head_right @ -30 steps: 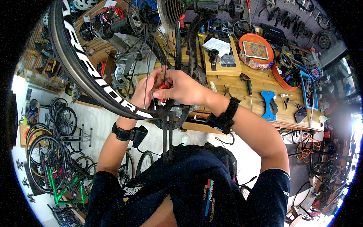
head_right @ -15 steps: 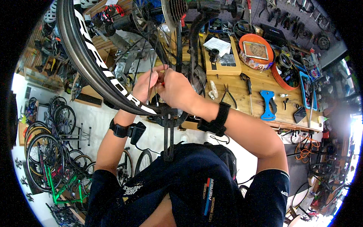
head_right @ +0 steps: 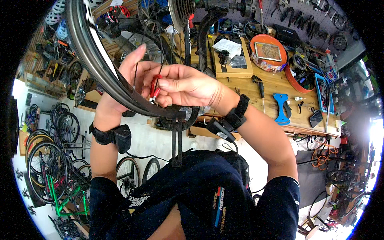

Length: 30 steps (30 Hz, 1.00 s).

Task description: The person uses a spoke wrench to adjust individual spokes on a bicycle wheel while it is mounted on a truing stand.

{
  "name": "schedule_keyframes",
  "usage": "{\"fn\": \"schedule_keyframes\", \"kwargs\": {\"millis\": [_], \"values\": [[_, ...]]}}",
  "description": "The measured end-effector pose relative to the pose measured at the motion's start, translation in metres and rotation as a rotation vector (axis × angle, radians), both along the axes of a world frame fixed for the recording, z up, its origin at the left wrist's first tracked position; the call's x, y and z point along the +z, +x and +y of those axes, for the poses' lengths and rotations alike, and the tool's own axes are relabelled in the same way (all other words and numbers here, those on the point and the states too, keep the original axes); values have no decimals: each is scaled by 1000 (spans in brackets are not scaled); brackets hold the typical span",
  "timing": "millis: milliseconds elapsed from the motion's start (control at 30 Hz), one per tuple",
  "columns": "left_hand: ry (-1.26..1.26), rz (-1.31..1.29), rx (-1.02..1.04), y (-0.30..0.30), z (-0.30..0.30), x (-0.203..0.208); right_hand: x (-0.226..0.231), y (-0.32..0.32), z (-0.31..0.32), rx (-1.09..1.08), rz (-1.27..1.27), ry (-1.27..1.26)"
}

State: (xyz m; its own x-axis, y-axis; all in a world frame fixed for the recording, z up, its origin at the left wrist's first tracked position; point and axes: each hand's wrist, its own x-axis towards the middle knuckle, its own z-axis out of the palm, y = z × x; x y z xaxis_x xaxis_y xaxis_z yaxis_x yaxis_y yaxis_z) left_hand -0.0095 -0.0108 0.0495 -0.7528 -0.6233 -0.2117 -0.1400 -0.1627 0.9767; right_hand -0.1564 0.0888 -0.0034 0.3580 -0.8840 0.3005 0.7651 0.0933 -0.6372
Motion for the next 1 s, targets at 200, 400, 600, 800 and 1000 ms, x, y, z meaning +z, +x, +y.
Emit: {"fn": "schedule_keyframes", "kwargs": {"millis": [200,400,600,800,1000], "values": [[76,25,-117,7,-13,-5,-10,1,-5,-70,76,-6],[105,99,-233,2,-35,-58,8,10,11,-443,630,296],[-26,55,-194,-15,-24,-91,-43,-7,-16,-669,1500,142],[-202,-24,-173,-10,-38,-88,-55,-32,-40,-394,1279,291],[121,256,-210,0,-25,-65,-71,-54,-39,-318,1042,248]]}}
